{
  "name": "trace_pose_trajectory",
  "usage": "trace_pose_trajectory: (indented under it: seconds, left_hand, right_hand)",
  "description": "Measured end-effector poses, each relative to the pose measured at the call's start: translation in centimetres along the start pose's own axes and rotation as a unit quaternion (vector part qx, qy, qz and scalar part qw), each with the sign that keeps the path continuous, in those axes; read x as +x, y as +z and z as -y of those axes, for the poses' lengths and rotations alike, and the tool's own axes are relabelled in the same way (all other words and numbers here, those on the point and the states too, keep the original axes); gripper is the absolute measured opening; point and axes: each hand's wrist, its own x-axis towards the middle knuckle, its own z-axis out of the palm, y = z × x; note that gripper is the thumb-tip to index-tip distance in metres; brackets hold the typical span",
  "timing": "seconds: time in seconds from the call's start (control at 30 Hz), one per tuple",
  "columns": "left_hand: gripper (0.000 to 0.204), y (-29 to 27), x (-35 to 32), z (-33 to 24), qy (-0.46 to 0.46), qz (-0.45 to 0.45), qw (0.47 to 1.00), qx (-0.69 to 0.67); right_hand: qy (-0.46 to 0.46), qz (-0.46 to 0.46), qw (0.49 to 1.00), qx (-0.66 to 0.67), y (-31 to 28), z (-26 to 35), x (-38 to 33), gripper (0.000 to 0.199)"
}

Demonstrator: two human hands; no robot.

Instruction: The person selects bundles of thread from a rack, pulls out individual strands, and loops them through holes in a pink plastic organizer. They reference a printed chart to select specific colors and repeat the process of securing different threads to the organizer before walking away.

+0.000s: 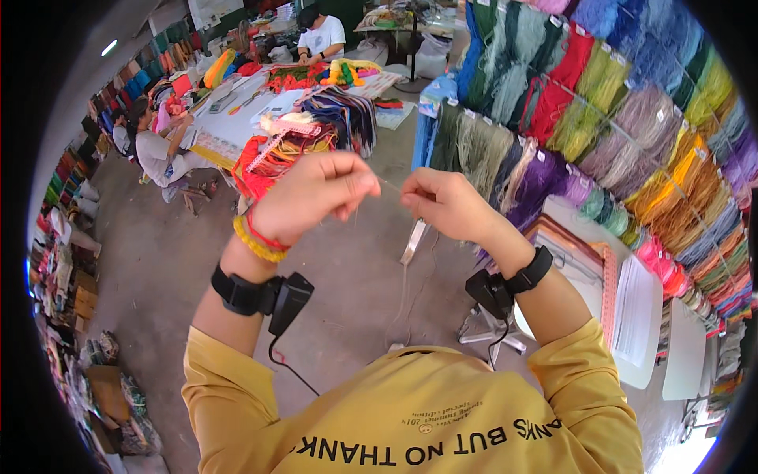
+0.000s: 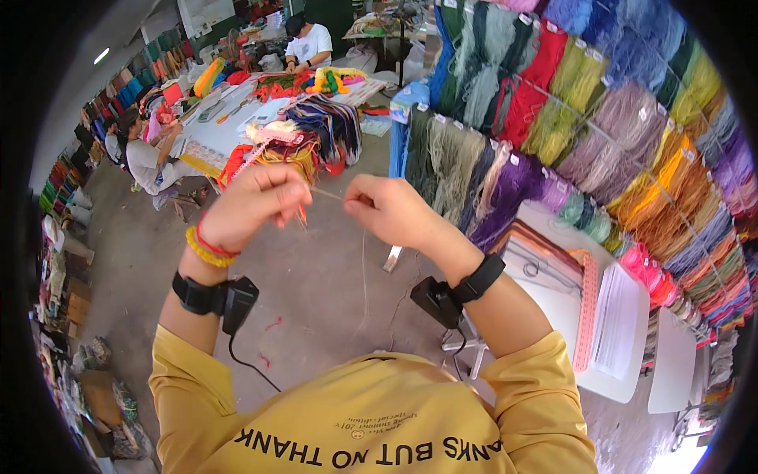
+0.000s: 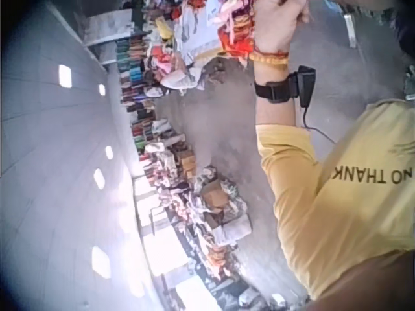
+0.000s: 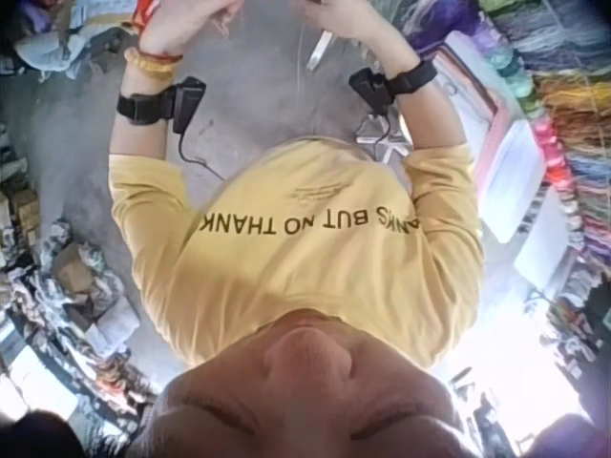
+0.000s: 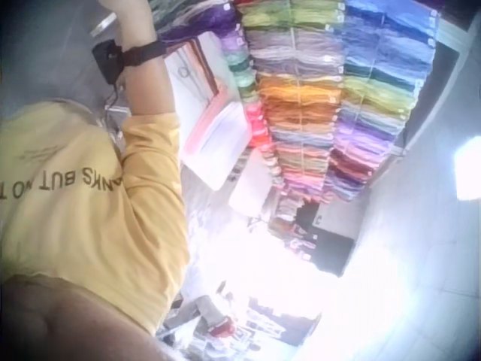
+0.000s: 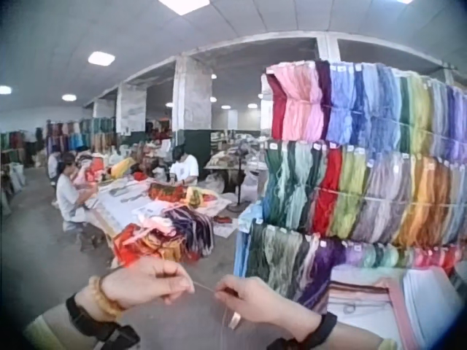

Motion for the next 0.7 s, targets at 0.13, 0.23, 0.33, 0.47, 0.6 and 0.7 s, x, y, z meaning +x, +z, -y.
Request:
trace_pose_trajectory:
  seconds: [0.13, 0.23, 0.33, 0.47, 0.6, 0.7]
  left_hand:
    - [0.021, 3.9, 1.5, -3.9, 0.018, 0.02, 1.0, -0.005]
    - [0.019, 8.2, 3.1, -5.9, 0.039, 0.026, 0.999, -0.017]
    - [0.018, 13.5, 4.8, -7.7, 0.037, 0.042, 0.996, -0.071]
    - [0.017, 18.6, 6.3, -9.4, 0.041, 0.032, 0.998, -0.034]
    - [0.015, 21.0, 8.4, -8.5, 0.038, -0.012, 0.996, 0.084]
    - [0.015, 24.4, 10.7, -5.3, 0.057, 0.056, 0.973, 0.218]
  right_hand:
    - [0.088, 0.025, 0.987, 0.131, -0.9, -1.5, -3.7, 0.012]
    - [0.124, 0.024, 0.947, 0.295, -2.2, -1.2, -7.2, 0.013]
    - [0.152, 0.036, 0.797, 0.583, -4.2, -0.2, -11.0, 0.015]
    - [0.099, 0.102, 0.766, 0.627, -8.0, -1.3, -17.9, 0.016]
    - [0.2, 0.014, 0.878, 0.435, -17.0, -5.9, -29.1, 0.016]
    - [0.303, -0.143, 0.874, 0.352, -24.3, -8.4, -38.5, 0.015]
